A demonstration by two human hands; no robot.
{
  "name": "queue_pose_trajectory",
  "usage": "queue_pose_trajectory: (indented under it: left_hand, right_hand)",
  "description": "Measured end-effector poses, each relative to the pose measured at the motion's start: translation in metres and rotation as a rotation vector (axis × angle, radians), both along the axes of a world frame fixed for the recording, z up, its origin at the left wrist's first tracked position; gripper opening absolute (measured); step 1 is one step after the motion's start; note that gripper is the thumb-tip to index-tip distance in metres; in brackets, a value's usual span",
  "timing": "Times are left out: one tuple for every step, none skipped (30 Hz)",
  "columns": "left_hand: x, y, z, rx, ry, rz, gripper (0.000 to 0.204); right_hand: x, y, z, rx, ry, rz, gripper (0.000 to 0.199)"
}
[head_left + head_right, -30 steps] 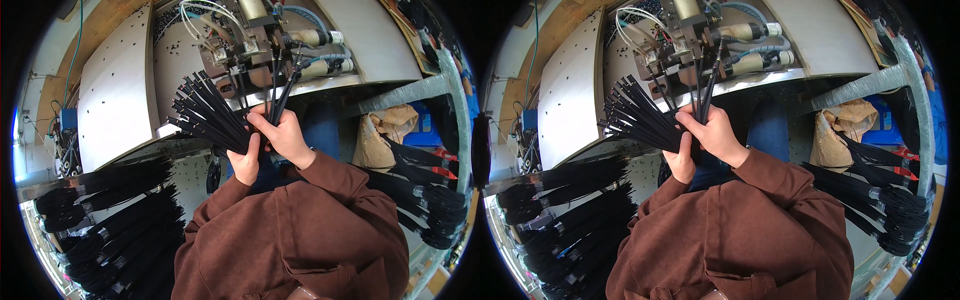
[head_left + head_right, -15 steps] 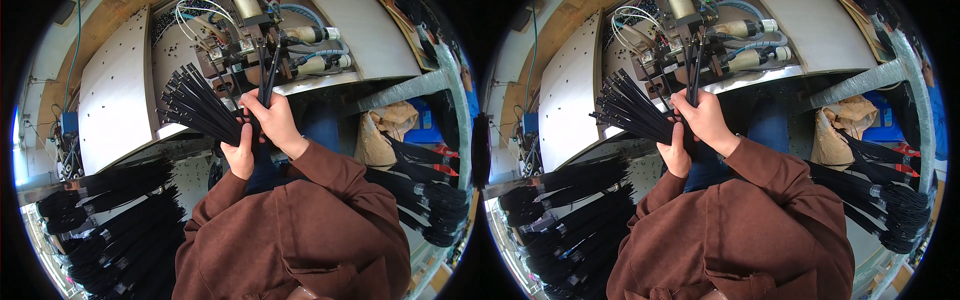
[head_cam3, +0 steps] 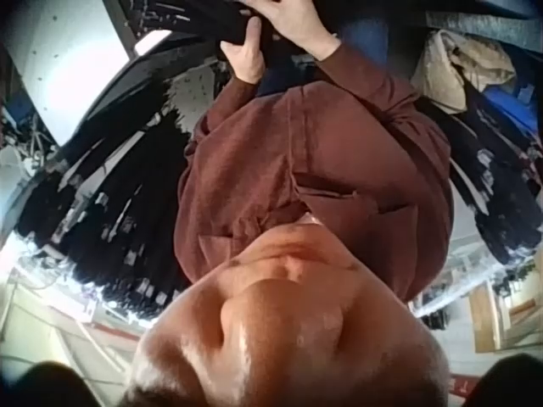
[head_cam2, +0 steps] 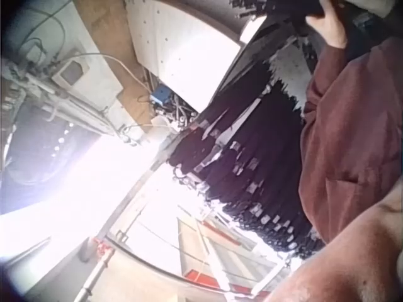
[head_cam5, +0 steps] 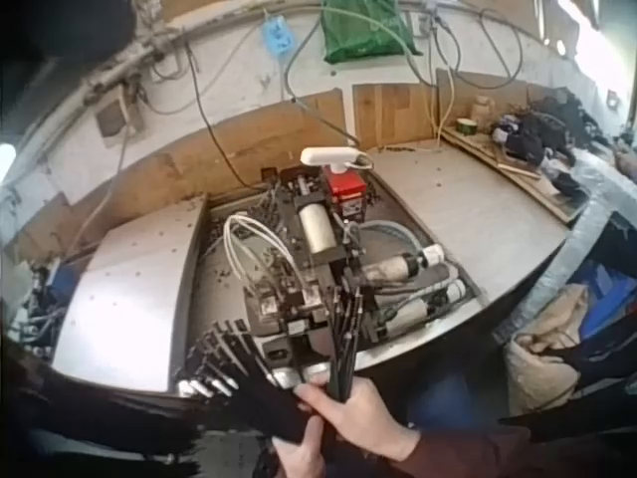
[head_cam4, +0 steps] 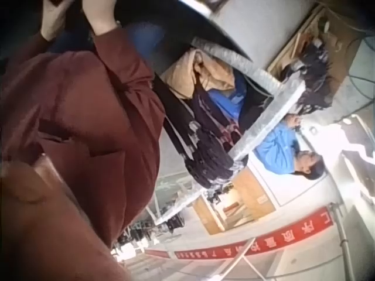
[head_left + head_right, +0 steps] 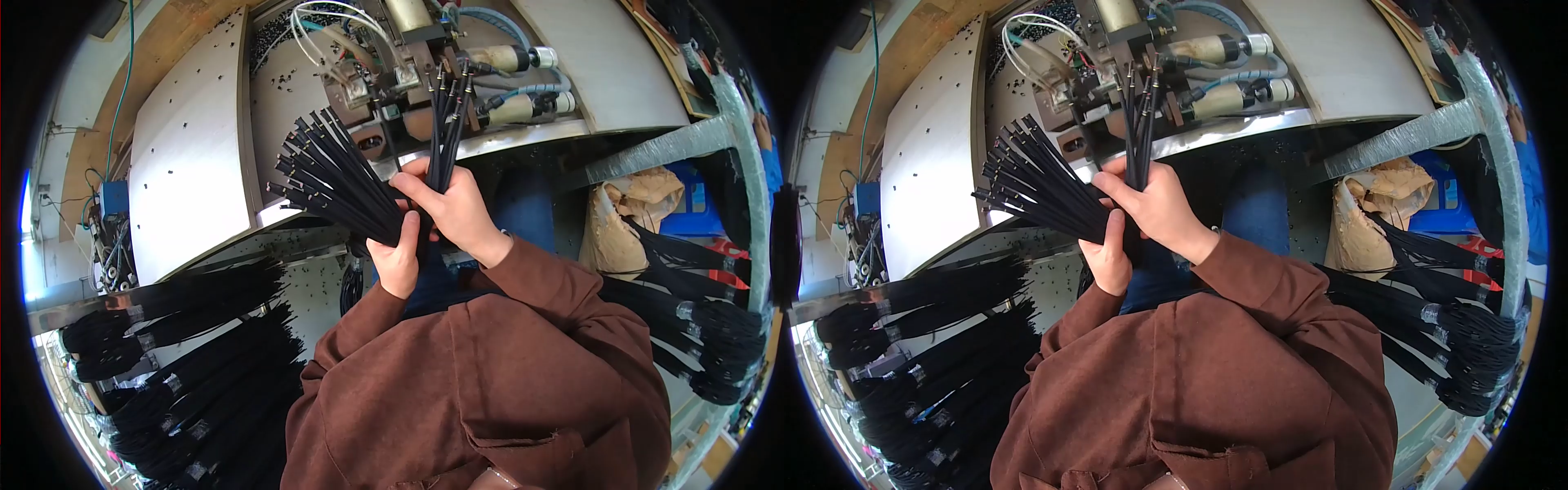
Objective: Bundling and trimming groups of black wires at a factory workstation.
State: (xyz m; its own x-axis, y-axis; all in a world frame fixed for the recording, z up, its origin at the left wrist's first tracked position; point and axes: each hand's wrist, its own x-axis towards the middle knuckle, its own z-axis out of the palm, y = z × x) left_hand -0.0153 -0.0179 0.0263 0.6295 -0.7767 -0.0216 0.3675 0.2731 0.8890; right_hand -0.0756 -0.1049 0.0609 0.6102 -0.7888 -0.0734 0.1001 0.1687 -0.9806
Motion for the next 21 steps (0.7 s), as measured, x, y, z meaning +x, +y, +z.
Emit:
queue_pose_trajectory:
  left_hand:
    - [0.000,0.001,0.000,0.012,-0.027,-0.014,0.013]
    - [-0.001,0.001,0.000,0.024,-0.054,-0.028,0.013]
    - [-0.001,0.002,0.000,0.036,-0.080,-0.043,0.013]
    - [-0.001,0.003,-0.001,0.037,-0.080,-0.043,0.013]
    - [0.000,0.003,-0.002,0.039,-0.063,-0.046,0.013]
    - [0.001,0.002,-0.003,0.041,-0.046,-0.049,0.013]
    - [0.002,0.002,-0.003,0.044,-0.029,-0.052,0.013]
    - [0.002,0.001,-0.003,0.043,-0.031,-0.052,0.013]
    - [0.003,0.000,-0.003,0.048,-0.019,-0.048,0.013]
    - [0.004,0.000,-0.002,0.054,-0.007,-0.045,0.014]
    - [0.004,-0.001,-0.002,0.060,0.005,-0.041,0.014]
    - [0.004,-0.001,-0.003,0.061,0.004,-0.042,0.014]
    - [0.005,-0.001,-0.004,0.055,0.015,-0.047,0.014]
    - [0.006,-0.001,-0.005,0.049,0.026,-0.052,0.014]
    - [0.006,-0.001,-0.007,0.043,0.037,-0.056,0.014]
    - [0.006,0.000,-0.008,0.042,0.038,-0.056,0.014]
    - [0.007,0.000,-0.009,0.058,0.045,-0.065,0.014]
    - [0.007,0.000,-0.010,0.073,0.054,-0.075,0.014]
    - [0.006,0.001,-0.010,0.088,0.062,-0.085,0.014]
    - [0.007,0.000,-0.010,0.087,0.061,-0.085,0.014]
    - [0.007,0.000,-0.009,0.077,0.055,-0.096,0.014]
  right_hand:
    - [0.002,0.003,-0.004,-0.003,-0.028,-0.059,0.018]
    - [0.003,0.005,-0.007,-0.007,-0.057,-0.119,0.018]
    - [0.003,0.006,-0.009,-0.011,-0.085,-0.179,0.019]
    - [0.002,0.006,-0.010,-0.010,-0.085,-0.179,0.019]
    - [0.001,0.005,-0.006,0.022,-0.064,-0.153,0.019]
    - [0.000,0.003,-0.002,0.055,-0.045,-0.127,0.019]
    - [0.000,0.002,0.001,0.087,-0.026,-0.101,0.019]
    - [0.000,0.000,0.003,0.087,-0.027,-0.101,0.019]
    - [0.001,-0.002,0.006,0.105,-0.015,-0.097,0.019]
    - [0.002,-0.003,0.007,0.124,-0.003,-0.094,0.019]
    - [0.002,-0.004,0.008,0.143,0.009,-0.091,0.019]
    - [0.003,-0.004,0.008,0.143,0.008,-0.092,0.019]
    - [0.004,-0.004,0.007,0.144,0.000,-0.096,0.019]
    - [0.005,-0.004,0.006,0.145,-0.007,-0.100,0.019]
    - [0.005,-0.004,0.006,0.145,-0.013,-0.103,0.019]
    - [0.005,-0.004,0.006,0.145,-0.013,-0.103,0.019]
    - [0.005,-0.005,0.005,0.157,-0.014,-0.086,0.019]
    - [0.004,-0.006,0.005,0.170,-0.015,-0.069,0.019]
    - [0.003,-0.007,0.005,0.183,-0.016,-0.052,0.020]
    - [0.002,-0.008,0.006,0.181,-0.017,-0.051,0.020]
    - [0.000,-0.009,0.008,0.189,0.015,0.000,0.019]
